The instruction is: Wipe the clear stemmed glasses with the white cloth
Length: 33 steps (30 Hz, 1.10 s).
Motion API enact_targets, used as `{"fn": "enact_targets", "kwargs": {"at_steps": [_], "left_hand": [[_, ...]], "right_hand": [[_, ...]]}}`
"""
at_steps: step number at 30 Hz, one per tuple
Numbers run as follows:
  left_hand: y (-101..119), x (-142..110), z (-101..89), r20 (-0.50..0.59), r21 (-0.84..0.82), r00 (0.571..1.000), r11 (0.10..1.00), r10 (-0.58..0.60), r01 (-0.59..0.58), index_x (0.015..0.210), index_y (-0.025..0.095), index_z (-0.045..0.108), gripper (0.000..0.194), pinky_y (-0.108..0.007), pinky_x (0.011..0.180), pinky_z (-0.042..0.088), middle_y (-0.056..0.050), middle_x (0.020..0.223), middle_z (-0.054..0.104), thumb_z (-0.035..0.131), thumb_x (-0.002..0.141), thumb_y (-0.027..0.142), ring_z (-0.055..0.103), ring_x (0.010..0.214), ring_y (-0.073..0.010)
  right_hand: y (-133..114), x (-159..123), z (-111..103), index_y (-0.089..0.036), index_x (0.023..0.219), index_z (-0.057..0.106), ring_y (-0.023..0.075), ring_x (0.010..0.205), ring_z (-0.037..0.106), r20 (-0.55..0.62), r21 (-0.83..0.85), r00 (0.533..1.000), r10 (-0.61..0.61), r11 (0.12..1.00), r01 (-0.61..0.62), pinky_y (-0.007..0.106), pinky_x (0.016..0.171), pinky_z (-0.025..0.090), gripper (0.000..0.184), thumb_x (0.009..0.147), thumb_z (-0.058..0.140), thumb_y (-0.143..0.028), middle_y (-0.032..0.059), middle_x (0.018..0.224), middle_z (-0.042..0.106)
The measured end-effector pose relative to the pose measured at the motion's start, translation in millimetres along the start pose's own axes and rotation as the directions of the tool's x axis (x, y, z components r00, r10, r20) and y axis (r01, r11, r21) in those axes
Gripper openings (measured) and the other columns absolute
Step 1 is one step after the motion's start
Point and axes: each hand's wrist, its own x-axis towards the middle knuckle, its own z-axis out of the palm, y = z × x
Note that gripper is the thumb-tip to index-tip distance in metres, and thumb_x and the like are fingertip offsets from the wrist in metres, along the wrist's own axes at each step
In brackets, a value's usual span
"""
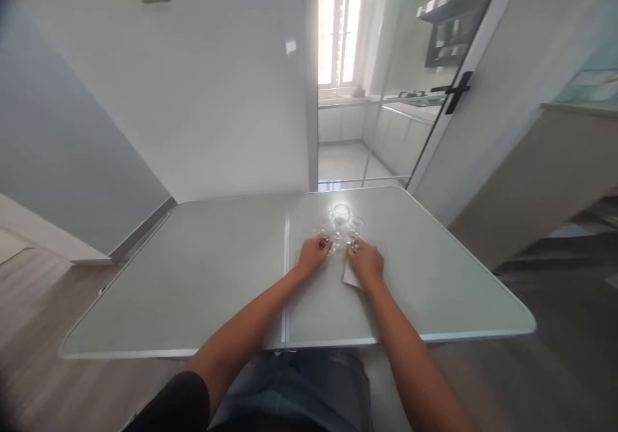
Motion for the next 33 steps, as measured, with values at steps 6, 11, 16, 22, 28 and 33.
{"fn": "enact_targets", "kwargs": {"at_steps": [6,11,16,22,28,33], "left_hand": [[-50,-26,-92.4,-0.178,-0.033,0.984,0.999,0.032,-0.039,0.096,0.018,0.072,0.020,-0.022,0.069,0.046,-0.002,0.076,0.072,0.057,0.090,0.030,0.064,0.066,-0.0125],[-122,-41,-193.2,-0.327,0.153,0.929,0.961,-0.172,0.232,0.092,0.017,0.072,0.019,-0.024,0.069,0.044,-0.003,0.072,0.070,0.057,0.088,0.028,0.062,0.065,-0.0145],[-176,-60,-240.3,-0.452,0.184,0.844,0.895,-0.290,0.406,0.087,0.016,0.070,0.018,-0.025,0.067,0.040,-0.004,0.071,0.069,0.055,0.088,0.026,0.062,0.067,-0.0160],[-199,-67,-246.6,-0.456,0.177,0.812,0.857,-0.364,0.484,0.093,0.018,0.068,0.020,-0.026,0.069,0.041,-0.007,0.078,0.070,0.051,0.092,0.028,0.063,0.073,-0.0178],[-204,-69,-249.5,-0.449,0.216,0.785,0.801,-0.427,0.559,0.098,0.020,0.067,0.022,-0.028,0.072,0.042,-0.009,0.088,0.073,0.049,0.095,0.032,0.067,0.083,-0.0213],[-204,-70,-249.5,-0.432,0.199,0.776,0.790,-0.460,0.580,0.100,0.021,0.066,0.022,-0.029,0.075,0.043,-0.010,0.093,0.073,0.048,0.096,0.033,0.068,0.088,-0.0224]], "right_hand": [[7,3,11,-0.026,0.109,0.076,0.0273,0.083,0.069,-0.026,0.051,0.999,0.025,0.998,-0.024,0.033,0.071,0.045,0.045,0.087,0.052,-0.057,0.0123,0.095,0.076],[16,8,19,-0.022,0.102,0.078,0.0275,0.079,0.067,-0.065,0.088,0.998,0.016,0.996,-0.011,0.033,0.068,0.044,0.042,0.085,0.056,-0.054,0.0122,0.094,0.077],[12,0,17,-0.018,0.089,0.078,0.0276,0.073,0.065,-0.229,0.102,0.973,-0.038,0.993,0.062,0.034,0.066,0.041,0.037,0.083,0.057,-0.048,0.0143,0.089,0.076],[-72,-52,20,-0.015,0.087,0.076,0.0227,0.067,0.064,-0.335,0.202,0.900,-0.278,0.912,0.357,0.031,0.069,0.042,0.043,0.089,0.051,-0.050,0.0123,0.079,0.074],[-215,-86,57,-0.018,0.093,0.077,0.0212,0.076,0.068,-0.128,0.453,0.861,-0.492,0.743,0.492,0.029,0.075,0.048,0.038,0.092,0.051,-0.046,0.0086,0.091,0.077],[-293,-76,87,-0.018,0.088,0.078,0.0236,0.081,0.071,0.036,0.457,0.856,-0.516,0.770,0.445,0.029,0.077,0.049,0.028,0.086,0.059,-0.039,0.0091,0.086,0.078]]}}
